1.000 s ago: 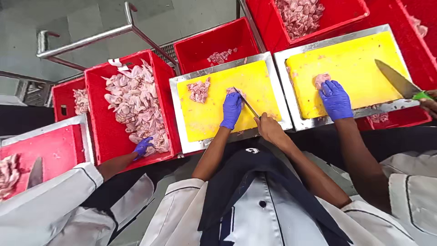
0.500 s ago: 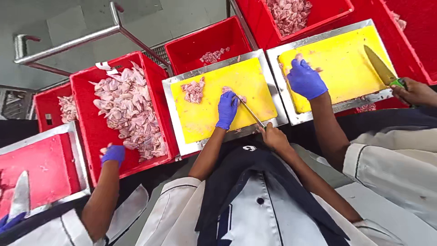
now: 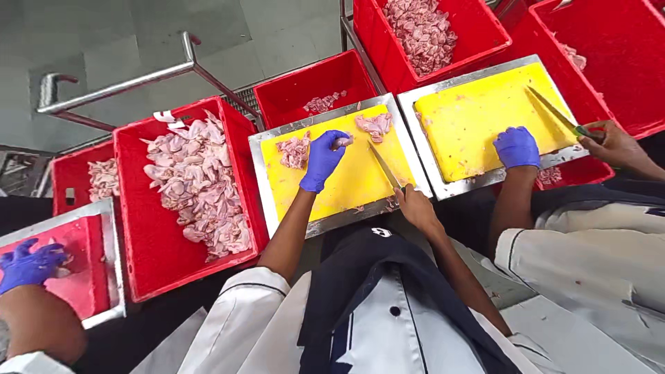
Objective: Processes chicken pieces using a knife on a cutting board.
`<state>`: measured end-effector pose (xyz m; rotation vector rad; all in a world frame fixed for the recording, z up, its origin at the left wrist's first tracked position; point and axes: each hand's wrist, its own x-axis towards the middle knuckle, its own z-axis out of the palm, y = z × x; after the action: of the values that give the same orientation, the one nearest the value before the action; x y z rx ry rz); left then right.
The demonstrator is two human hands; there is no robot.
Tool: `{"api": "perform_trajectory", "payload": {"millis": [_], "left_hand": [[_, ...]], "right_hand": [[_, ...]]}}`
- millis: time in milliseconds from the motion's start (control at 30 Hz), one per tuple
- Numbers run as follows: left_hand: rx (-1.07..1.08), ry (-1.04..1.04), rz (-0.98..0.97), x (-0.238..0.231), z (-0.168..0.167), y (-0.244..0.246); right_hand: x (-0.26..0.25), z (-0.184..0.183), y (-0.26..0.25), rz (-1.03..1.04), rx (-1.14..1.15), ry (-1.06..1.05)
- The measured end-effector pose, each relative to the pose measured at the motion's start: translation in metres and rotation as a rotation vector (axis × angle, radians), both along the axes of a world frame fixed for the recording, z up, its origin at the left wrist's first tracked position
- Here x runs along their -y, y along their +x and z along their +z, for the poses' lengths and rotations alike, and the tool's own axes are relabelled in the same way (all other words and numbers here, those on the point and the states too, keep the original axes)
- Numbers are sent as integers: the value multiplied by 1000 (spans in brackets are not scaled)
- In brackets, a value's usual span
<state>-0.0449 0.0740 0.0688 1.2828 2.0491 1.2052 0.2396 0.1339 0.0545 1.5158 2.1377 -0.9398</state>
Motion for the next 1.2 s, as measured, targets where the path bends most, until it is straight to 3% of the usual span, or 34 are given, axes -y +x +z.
{"api": "perform_trajectory", "payload": {"millis": [100, 200, 333, 467, 567, 767, 833, 1033, 1200], "left_hand": [[-147, -161, -224, 23, -35, 3], [-218, -167, -94, 55, -84, 10], [-176, -149, 165, 50, -77, 25], [-164, -117, 90, 15, -85, 32], [-166, -116, 59, 1, -94, 26], [-157, -123, -10, 1, -90, 23], [-166, -131, -3, 2, -90, 23], [-88, -34, 72, 13, -101, 27], [-100, -106, 109, 44, -93, 16]], "right_hand": [[-4, -1, 2, -41, 13, 13], [3, 2, 7, -21, 21, 31], [8, 13, 3, 111, 10, 80], [0, 26, -17, 291, 59, 83], [-2, 35, -39, 293, 109, 34], [-9, 3, -128, 206, 3, 33], [-5, 3, -119, 204, 20, 34], [11, 9, -12, 219, 155, -30], [14, 32, -25, 344, 120, 71]]}}
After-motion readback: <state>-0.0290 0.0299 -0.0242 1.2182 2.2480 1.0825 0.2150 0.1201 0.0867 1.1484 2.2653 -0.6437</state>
